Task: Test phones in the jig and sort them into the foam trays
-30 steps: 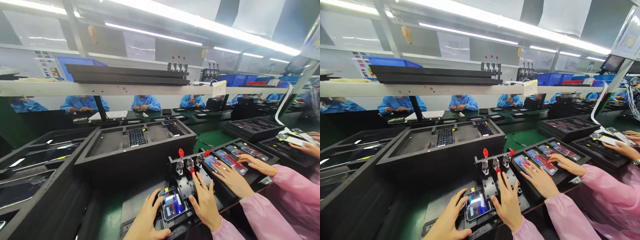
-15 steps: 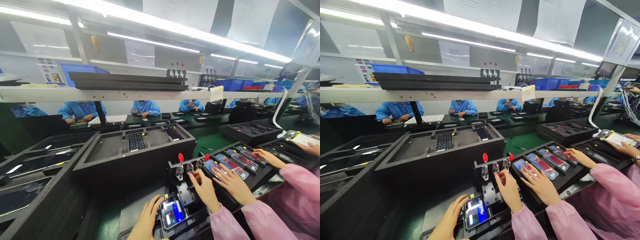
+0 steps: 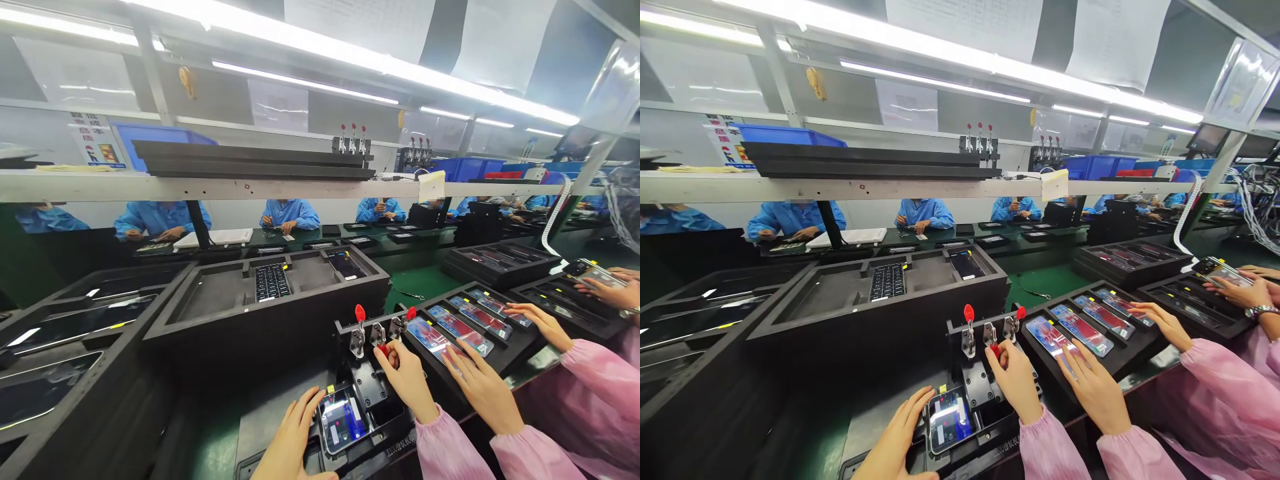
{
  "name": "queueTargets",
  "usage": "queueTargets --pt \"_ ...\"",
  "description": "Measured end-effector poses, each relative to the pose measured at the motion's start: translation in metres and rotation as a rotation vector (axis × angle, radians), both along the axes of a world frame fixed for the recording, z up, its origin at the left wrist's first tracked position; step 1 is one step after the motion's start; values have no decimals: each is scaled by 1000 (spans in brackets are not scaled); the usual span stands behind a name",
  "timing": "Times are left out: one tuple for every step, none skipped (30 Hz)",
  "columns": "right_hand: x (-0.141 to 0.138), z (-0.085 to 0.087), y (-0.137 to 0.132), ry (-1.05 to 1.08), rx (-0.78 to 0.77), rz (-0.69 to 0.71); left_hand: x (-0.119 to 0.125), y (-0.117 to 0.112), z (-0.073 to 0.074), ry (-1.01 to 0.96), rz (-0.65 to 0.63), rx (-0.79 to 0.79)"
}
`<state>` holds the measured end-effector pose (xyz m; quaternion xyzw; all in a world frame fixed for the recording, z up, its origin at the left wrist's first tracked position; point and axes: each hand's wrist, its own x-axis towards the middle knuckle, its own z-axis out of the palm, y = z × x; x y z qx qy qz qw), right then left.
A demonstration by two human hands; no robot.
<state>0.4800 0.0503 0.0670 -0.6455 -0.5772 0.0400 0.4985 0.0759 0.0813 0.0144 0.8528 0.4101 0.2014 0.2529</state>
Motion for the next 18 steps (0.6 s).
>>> queueTargets --pt "14 -7 0 -118 -9 51 0 -1 3 0 4 -13" --pt "23 -13 2 -275 -22 113 0 -2 5 -1 7 -20" --pt "30 -18 5 -447 -35 171 0 -3 7 1 5 -25" --pt "33 -22 7 -607 -46 212 0 -3 8 2 2 -27" --pt "33 -24 7 -724 -52 226 1 -3 8 4 0 -29" --pt "32 -24 7 -774 -48 215 1 -4 8 5 -1 -30" --pt "30 -23 4 -773 -34 195 1 -3 8 6 -3 -29" --pt "27 -20 0 -732 -12 171 1 -3 7 7 -4 -28" --pt "22 -17 -6 -660 15 148 1 -3 6 7 -5 -25" --pt "15 -13 -12 -575 43 127 1 -3 6 6 -6 -23" --pt "6 -9 -16 -490 69 106 1 -3 6 5 -5 -22" --pt "-7 -6 -19 -412 93 78 0 -3 5 4 -4 -22" --pt "-22 -2 -18 -335 105 39 0 -3 5 4 -3 -23" --pt "-40 0 -15 -275 105 8 0 -3 6 4 -4 -24" --pt "-60 2 -7 -211 100 -35 0 -3 6 3 -6 -23" --pt "-80 3 3 -141 50 -55 0 -3 6 1 -9 -20" --pt "-98 3 14 -131 13 -25 1 -2 6 -2 -13 -16" --pt "-114 3 25 -126 -10 -7 1 -2 7 -7 -15 -13"
